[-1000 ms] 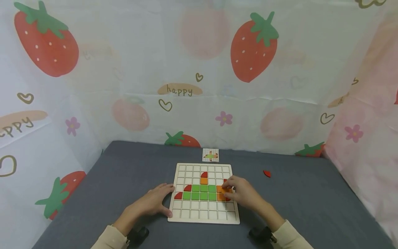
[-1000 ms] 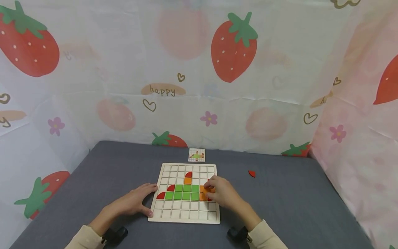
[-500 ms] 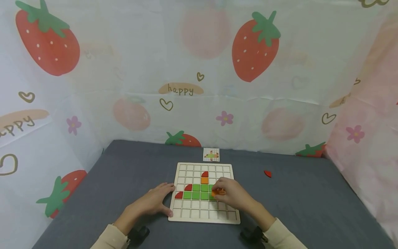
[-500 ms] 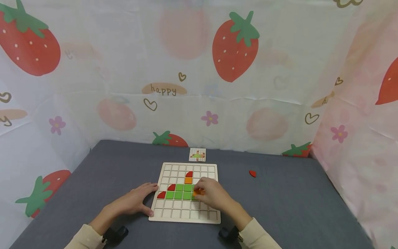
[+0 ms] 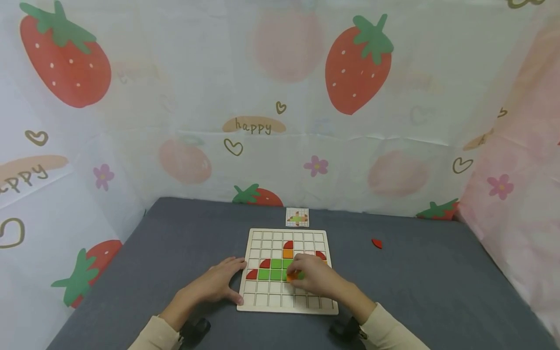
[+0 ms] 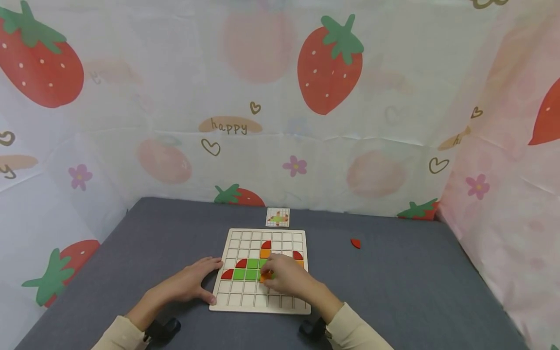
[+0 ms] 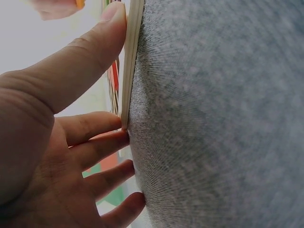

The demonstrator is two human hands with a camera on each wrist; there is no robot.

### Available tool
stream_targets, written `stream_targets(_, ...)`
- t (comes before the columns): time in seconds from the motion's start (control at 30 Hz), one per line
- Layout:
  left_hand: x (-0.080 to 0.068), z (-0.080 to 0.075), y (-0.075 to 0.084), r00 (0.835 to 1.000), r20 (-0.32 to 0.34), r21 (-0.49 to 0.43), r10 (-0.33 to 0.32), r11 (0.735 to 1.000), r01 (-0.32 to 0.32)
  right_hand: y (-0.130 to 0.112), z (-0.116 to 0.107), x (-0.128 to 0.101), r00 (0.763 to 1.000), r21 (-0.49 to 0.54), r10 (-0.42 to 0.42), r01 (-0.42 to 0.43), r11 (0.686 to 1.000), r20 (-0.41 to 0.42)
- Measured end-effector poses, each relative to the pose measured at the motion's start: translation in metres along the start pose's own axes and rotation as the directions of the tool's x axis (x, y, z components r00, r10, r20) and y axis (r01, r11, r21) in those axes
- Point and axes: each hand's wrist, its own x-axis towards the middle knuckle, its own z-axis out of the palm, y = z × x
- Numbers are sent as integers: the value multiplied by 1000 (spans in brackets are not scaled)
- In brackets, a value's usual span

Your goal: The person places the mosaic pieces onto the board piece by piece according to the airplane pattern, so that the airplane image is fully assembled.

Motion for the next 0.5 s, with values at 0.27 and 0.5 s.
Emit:
stream_targets(0.27, -1, -1, 0, 1000, -2, -5, 12, 1000, -12, -4, 6, 4, 999, -57, -5, 8, 998, 44)
stream_targets(0.5, -3, -2, -2, 1000, 17, -22, 23, 999, -23, -5, 11, 5, 997, -84, -39, 44, 996, 63)
